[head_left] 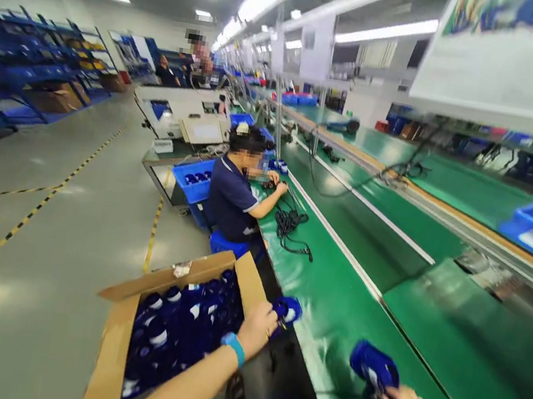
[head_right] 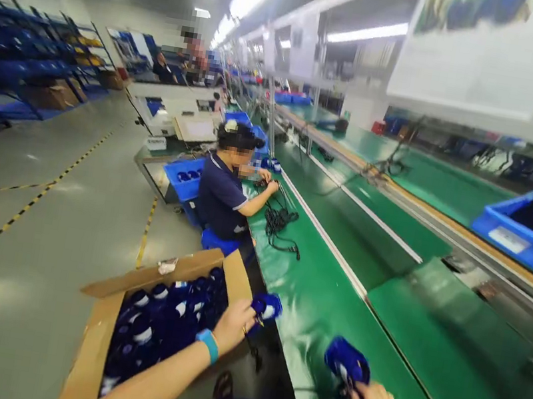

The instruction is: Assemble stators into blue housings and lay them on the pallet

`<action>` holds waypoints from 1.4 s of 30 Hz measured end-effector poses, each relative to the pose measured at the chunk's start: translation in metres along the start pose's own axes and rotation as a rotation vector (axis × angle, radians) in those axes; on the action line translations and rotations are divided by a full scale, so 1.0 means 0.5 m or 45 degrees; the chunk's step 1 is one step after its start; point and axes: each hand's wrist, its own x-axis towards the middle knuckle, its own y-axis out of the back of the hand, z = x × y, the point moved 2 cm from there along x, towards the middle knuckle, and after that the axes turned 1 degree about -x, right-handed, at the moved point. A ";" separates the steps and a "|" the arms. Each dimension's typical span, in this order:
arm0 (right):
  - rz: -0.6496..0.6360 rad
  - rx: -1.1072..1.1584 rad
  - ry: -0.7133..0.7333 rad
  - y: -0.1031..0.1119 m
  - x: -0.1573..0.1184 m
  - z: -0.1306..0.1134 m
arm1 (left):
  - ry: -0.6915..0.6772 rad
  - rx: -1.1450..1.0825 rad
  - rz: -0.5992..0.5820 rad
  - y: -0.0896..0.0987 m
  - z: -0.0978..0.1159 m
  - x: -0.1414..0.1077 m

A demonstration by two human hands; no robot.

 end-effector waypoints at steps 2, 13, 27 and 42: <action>-0.043 0.060 0.154 0.026 0.015 0.007 | 0.084 -0.016 -0.046 -0.004 0.017 -0.014; -0.309 0.498 0.557 -0.006 0.074 0.014 | 0.233 0.226 0.288 0.222 0.168 -0.117; -0.602 0.836 1.080 -0.069 -0.053 -0.298 | 0.725 0.879 0.570 0.736 0.543 -0.568; -0.257 1.135 1.597 0.168 -0.396 -0.805 | 1.107 1.559 0.613 1.138 1.175 -1.229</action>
